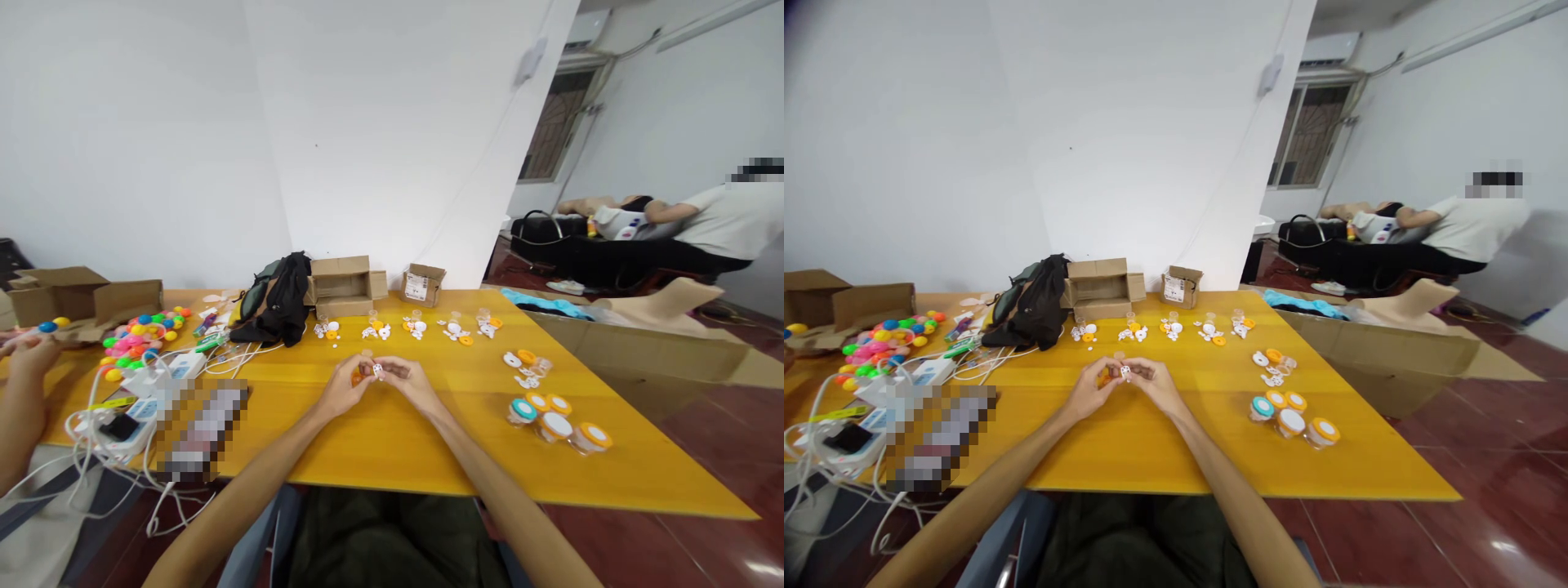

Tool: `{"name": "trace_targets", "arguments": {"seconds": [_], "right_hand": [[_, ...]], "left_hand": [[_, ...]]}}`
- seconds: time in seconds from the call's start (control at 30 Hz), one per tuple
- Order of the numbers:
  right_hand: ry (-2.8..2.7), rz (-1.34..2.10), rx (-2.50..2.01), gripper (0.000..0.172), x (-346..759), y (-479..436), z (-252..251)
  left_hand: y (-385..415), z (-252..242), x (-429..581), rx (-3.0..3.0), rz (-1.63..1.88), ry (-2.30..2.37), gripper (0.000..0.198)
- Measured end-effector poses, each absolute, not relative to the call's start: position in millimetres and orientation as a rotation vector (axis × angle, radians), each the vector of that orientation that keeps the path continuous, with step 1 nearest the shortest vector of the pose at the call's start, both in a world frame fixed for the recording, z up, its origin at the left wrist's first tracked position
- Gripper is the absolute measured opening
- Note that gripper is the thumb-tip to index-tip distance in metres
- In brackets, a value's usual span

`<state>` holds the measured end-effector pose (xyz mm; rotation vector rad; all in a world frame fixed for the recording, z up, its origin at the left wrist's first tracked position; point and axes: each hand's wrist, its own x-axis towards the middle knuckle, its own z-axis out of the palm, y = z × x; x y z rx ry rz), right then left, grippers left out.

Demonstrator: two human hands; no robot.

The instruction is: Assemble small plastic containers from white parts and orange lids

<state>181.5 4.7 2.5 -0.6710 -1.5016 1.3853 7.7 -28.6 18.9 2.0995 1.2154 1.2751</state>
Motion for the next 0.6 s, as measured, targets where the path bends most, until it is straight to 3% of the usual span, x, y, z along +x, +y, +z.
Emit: {"name": "trace_targets", "arguments": {"seconds": [0.6], "right_hand": [[-1.736, 1.106, -0.758, 0.028, 177.2, -0.1, -0.3]], "left_hand": [[-24.6, 21.0, 7.6, 1.922, 1.241, 1.324, 0.027]]}}
